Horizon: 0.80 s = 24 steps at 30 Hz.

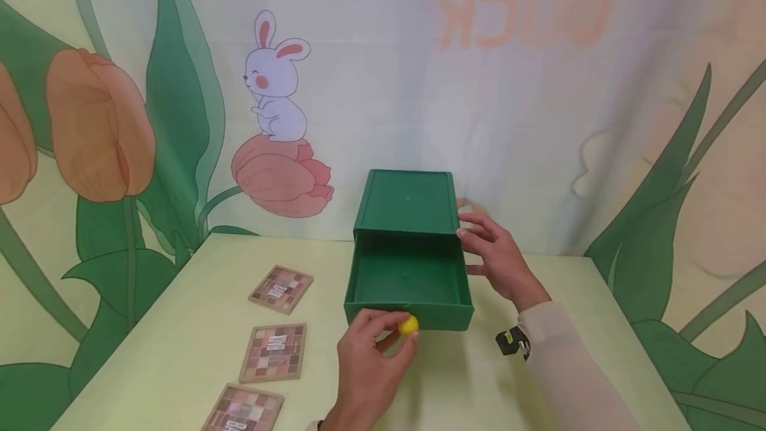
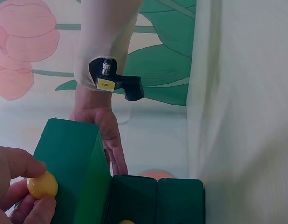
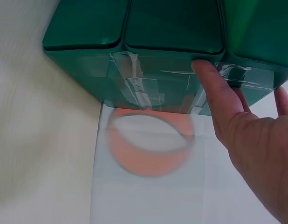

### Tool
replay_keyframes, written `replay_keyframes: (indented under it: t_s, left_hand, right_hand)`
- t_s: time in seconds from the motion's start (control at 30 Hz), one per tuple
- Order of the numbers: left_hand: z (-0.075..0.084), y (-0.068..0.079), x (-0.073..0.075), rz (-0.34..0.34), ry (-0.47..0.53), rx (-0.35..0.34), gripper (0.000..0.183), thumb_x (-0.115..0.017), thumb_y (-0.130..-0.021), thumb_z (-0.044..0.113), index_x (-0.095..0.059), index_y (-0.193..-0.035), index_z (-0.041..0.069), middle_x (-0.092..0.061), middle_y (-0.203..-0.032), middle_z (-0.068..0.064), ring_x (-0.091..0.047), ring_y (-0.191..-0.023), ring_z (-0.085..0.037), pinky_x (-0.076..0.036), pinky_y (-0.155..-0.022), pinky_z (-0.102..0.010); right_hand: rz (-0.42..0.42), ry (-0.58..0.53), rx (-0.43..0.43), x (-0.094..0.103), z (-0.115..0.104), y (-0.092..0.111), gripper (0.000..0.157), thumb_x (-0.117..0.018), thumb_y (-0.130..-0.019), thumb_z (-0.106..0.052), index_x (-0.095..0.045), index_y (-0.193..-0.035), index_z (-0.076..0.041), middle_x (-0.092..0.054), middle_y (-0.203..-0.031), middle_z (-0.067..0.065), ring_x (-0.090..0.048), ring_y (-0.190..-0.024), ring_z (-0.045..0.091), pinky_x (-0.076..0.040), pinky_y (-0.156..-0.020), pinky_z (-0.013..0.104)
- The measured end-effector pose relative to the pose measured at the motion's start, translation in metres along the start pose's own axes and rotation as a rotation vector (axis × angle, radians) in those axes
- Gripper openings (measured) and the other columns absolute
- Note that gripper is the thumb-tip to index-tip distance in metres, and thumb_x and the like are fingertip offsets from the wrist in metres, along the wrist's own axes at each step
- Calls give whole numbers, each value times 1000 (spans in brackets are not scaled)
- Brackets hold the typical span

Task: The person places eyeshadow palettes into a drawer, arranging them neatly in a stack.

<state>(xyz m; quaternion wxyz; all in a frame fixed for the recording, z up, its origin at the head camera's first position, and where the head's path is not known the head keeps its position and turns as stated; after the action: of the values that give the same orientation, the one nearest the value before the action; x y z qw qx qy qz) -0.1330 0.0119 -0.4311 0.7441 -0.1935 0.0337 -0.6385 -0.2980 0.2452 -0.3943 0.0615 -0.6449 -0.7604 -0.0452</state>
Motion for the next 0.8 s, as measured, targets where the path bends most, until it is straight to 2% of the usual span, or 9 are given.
replay_keyframes:
  t_s: [0.13, 0.37, 0.8]
  left_hand:
    - [0, 0, 0, 8, 5, -9, 21, -87, -87, 8, -81, -107, 14, -61, -103, 3, -67, -101, -8, -62, -88, -25]
    - [-1, 1, 0, 12, -3, -22, 22, -87, -87, 7, -81, -108, 14, -61, -103, 4, -66, -101, -8, -62, -89, -25]
    - [-2, 0, 2, 8, -15, -43, 22, -87, -88, 9, -81, -108, 14, -62, -103, 4, -66, -101, -7, -62, -89, -25]
  right_hand:
    - [-4, -6, 5, 0, -1, 0, 62, -60, -107, -46, -42, -161, -23, -40, -162, 20, -53, -139, 47, -59, -97, 60]
    - [4, -8, 5, 1, 2, -2, 61, -61, -106, -47, -44, -160, -24, -43, -159, 20, -56, -136, 44, -60, -95, 59]
    - [-1, -13, 9, 1, 2, -1, 61, -60, -107, -46, -43, -161, -25, -40, -162, 21, -51, -141, 50, -60, -95, 60]
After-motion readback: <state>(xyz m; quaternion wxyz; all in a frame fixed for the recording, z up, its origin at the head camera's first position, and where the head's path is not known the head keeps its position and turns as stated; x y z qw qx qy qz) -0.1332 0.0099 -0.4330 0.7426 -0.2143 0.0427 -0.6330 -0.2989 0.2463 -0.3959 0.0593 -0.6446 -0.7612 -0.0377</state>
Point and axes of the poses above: each hand's wrist, its own y-axis away from the middle knuckle, its own x-axis out of the back of the hand, z = x × y, the point moved 1 cm from there along -y, towards the middle knuckle
